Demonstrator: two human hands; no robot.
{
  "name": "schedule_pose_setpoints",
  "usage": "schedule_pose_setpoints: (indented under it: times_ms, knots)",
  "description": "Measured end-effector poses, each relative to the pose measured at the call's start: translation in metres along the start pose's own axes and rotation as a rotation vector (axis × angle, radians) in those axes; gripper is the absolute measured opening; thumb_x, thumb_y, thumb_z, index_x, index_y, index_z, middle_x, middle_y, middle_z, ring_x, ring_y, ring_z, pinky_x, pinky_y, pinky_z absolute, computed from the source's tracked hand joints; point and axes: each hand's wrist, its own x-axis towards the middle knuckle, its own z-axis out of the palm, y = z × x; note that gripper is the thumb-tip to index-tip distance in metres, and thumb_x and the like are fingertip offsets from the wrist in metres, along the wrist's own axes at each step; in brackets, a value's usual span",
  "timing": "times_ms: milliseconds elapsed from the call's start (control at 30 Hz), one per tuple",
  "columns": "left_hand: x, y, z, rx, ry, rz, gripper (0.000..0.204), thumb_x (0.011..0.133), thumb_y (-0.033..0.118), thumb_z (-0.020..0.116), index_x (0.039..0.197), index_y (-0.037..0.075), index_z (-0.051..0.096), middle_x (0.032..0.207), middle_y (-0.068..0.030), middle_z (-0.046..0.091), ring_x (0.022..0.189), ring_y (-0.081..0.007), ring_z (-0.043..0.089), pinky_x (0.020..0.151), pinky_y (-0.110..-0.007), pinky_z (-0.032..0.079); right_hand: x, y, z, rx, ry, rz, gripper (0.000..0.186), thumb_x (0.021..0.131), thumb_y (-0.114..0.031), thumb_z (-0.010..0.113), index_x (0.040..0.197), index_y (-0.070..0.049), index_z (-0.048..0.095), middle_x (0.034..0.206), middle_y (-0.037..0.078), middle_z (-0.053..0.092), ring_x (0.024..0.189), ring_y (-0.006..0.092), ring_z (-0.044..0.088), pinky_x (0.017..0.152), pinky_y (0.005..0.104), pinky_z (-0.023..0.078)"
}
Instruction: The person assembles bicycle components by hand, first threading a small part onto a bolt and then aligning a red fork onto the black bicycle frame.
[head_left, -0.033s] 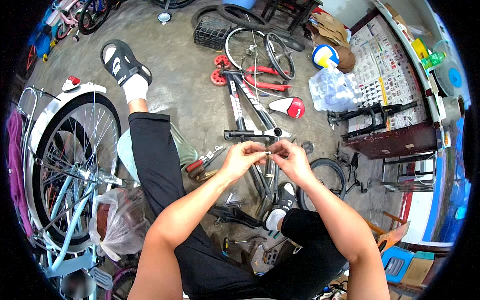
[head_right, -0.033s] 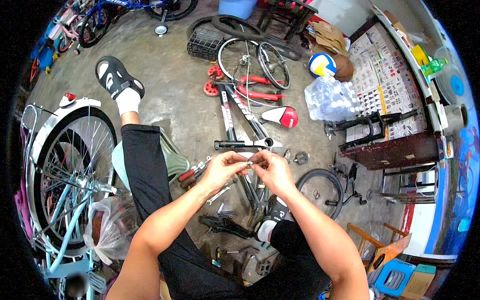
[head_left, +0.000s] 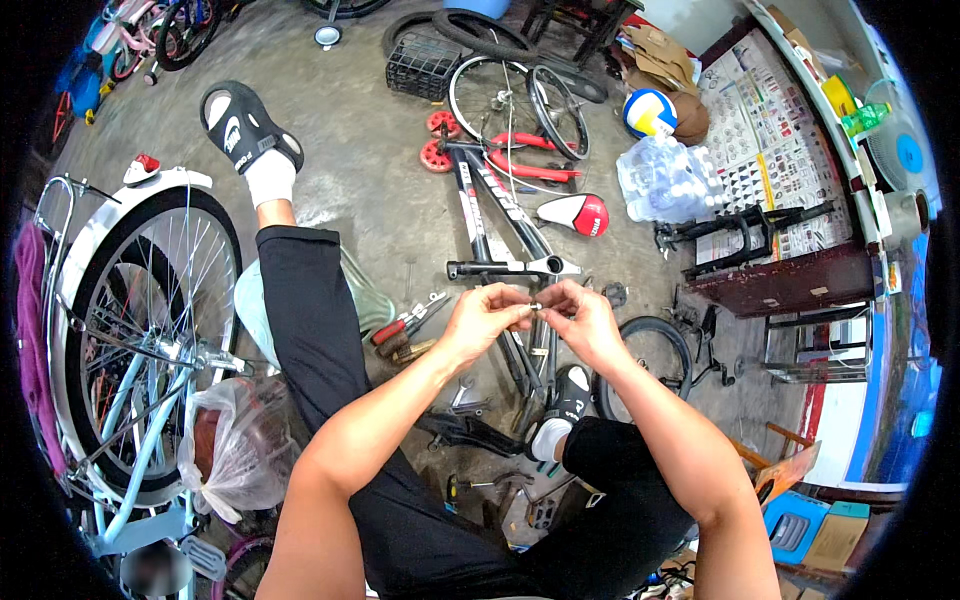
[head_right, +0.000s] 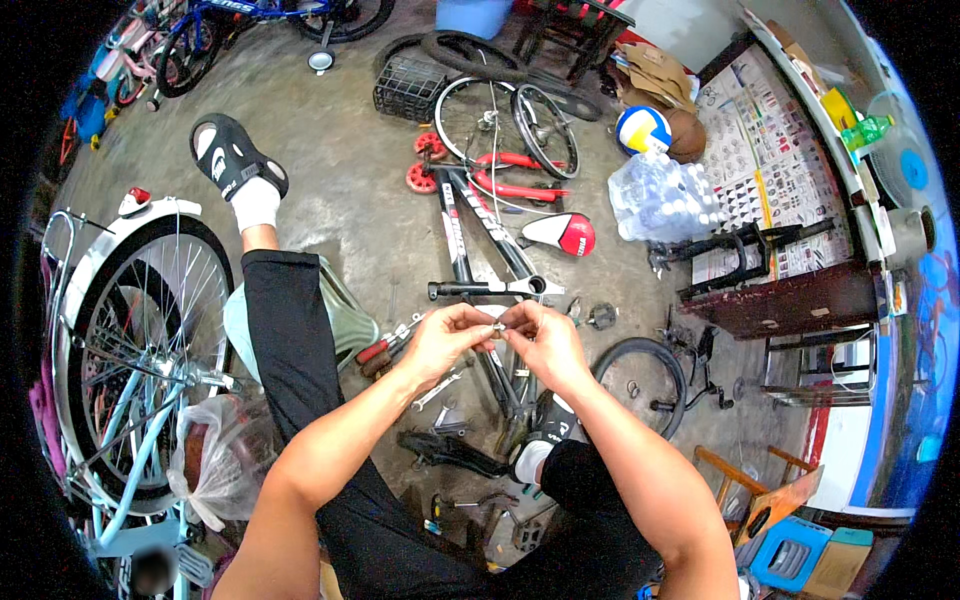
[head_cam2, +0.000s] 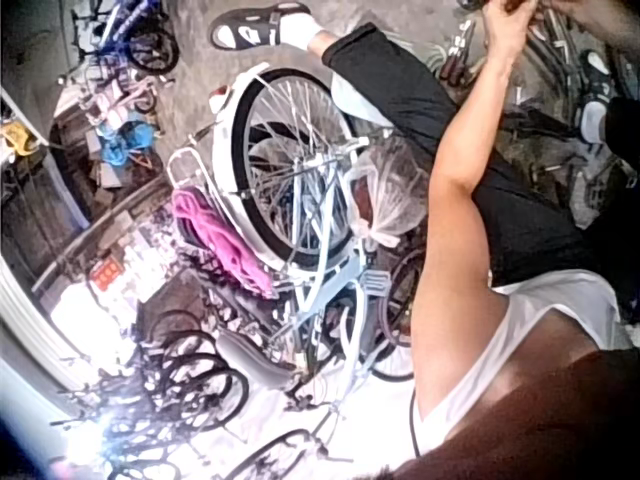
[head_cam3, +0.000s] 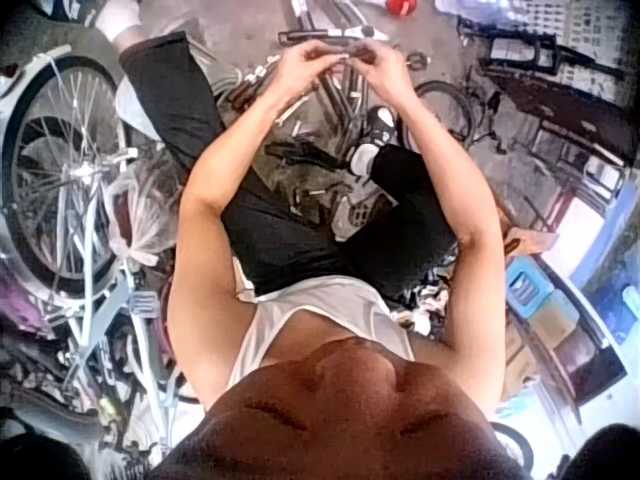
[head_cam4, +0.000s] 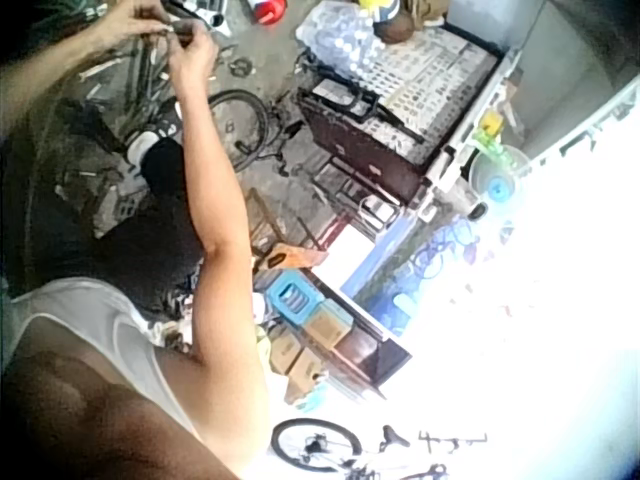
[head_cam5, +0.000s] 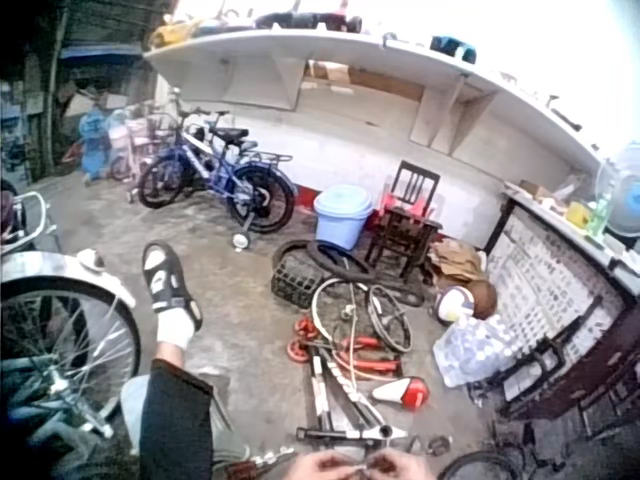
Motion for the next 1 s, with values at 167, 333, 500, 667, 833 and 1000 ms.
schedule_pose_setpoints:
  times_ms: [167,333,500,667,833,1000]
  knots:
    - [0.002,-0.004,0.001,-0.031,-0.012,-0.033,0.015,0.098,0.010,0.071,0.110,0.001,0.071,0.097,-0.0060,0.074,0.086,-0.0123,0.070,0.077,-0.028,0.058,-0.003,0.006,-0.001,-0.023,0.018,-0.013,0.017,0.088,-0.008,0.075,0.102,-0.001,0.070,0.092,0.010,0.075,0.083,0.0178,0.073,0.077,0.0331,0.058]
    - [0.002,-0.006,0.002,0.044,0.006,-0.018,0.015,0.097,0.011,0.072,0.109,0.001,0.072,0.097,-0.0042,0.074,0.086,-0.0105,0.068,0.079,-0.026,0.056,-0.004,0.015,-0.007,0.010,-0.056,0.074,0.020,0.092,-0.018,0.075,0.099,0.000,0.069,0.085,0.008,0.073,0.077,0.0164,0.069,0.071,0.0333,0.056]
    - [-0.002,-0.007,0.006,0.152,-0.050,0.053,0.015,0.097,0.009,0.071,0.109,0.000,0.073,0.097,-0.0040,0.074,0.086,-0.0103,0.067,0.079,-0.026,0.055,-0.005,0.021,-0.011,-0.005,-0.228,0.175,0.043,0.102,-0.042,0.062,0.096,0.000,0.068,0.077,0.006,0.068,0.070,0.0145,0.062,0.067,0.0356,0.052]
    - [-0.001,-0.006,0.006,0.090,-0.045,0.030,0.015,0.097,0.007,0.070,0.110,0.000,0.072,0.098,-0.0045,0.073,0.087,-0.0111,0.067,0.080,-0.028,0.056,-0.006,0.017,-0.012,0.064,-0.209,0.329,0.051,0.102,-0.050,0.055,0.096,0.001,0.061,0.085,0.012,0.067,0.079,0.0203,0.063,0.074,0.0363,0.051]
    - [0.000,-0.006,0.005,0.118,-0.047,0.027,0.016,0.097,0.007,0.070,0.111,-0.001,0.071,0.099,-0.0060,0.073,0.089,-0.0125,0.068,0.082,-0.029,0.056,-0.003,0.011,-0.011,-0.017,-0.243,0.232,0.041,0.098,-0.040,0.058,0.105,0.000,0.056,0.096,0.016,0.066,0.089,0.0259,0.063,0.081,0.0399,0.049]
    - [-0.002,-0.008,0.005,0.106,-0.054,0.003,0.016,0.097,0.007,0.071,0.110,-0.002,0.071,0.099,-0.0057,0.072,0.090,-0.0124,0.067,0.082,-0.028,0.056,-0.001,0.012,-0.009,0.098,-0.358,0.506,0.040,0.099,-0.041,0.056,0.102,-0.001,0.057,0.095,0.015,0.065,0.090,0.0229,0.062,0.081,0.0390,0.049]
